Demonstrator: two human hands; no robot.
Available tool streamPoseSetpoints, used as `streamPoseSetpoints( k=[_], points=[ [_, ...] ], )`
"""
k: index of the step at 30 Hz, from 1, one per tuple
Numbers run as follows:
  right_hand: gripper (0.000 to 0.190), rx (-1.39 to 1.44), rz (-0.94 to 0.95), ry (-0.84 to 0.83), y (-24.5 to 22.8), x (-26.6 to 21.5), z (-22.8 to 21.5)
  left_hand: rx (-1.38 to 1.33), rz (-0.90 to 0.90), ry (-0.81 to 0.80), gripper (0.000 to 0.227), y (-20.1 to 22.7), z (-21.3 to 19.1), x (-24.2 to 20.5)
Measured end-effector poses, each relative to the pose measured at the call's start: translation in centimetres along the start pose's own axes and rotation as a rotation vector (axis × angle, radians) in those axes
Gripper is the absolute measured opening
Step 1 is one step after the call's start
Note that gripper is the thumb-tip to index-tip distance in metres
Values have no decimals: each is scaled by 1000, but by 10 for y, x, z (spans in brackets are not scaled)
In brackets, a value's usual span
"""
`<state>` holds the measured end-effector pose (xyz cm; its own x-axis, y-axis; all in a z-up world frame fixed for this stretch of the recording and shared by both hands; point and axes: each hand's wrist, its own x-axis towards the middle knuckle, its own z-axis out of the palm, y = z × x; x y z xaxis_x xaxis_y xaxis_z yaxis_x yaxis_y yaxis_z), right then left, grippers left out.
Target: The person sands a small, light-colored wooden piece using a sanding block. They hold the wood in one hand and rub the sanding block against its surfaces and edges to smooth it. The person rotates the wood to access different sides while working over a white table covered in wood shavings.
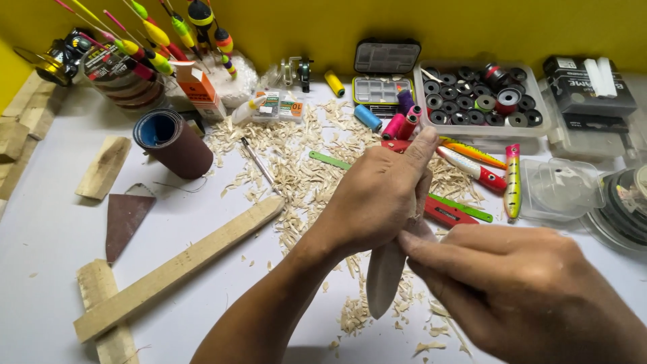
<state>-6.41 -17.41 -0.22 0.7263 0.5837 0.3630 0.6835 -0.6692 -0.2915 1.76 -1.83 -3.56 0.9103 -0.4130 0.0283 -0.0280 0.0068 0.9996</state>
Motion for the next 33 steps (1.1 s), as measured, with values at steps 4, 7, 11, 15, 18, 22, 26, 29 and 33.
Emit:
streamPoseSetpoints(
  k=[4,7,11,15,18,22,26,29,33],
  points=[
    [31,187,-113,-244,6,-10,7,14,-174,-36,68,6,-2,0],
    [28,70,-42,-66,8,-7,4,-33,-179,-41,67,-3,-3,7],
    [30,129,-83,-149,6,-8,9,-40,-146,-62,70,-4,-2,5],
    [27,43,29,72,2,3,0,-73,-156,-42,72,-2,-1,5],
    [53,293,-89,-285,5,-12,2,-70,-139,-86,76,-9,2,5],
    [46,255,-55,-216,10,-7,4,-65,-184,-72,79,-7,2,6],
    [24,145,-88,-163,7,-8,7,-22,-208,-75,76,-4,3,4],
    [29,183,-98,-170,11,-6,5,-29,-191,-83,79,-4,1,7],
    [22,109,-64,-48,5,0,2,40,-164,-13,77,-2,1,4]
  ],
)
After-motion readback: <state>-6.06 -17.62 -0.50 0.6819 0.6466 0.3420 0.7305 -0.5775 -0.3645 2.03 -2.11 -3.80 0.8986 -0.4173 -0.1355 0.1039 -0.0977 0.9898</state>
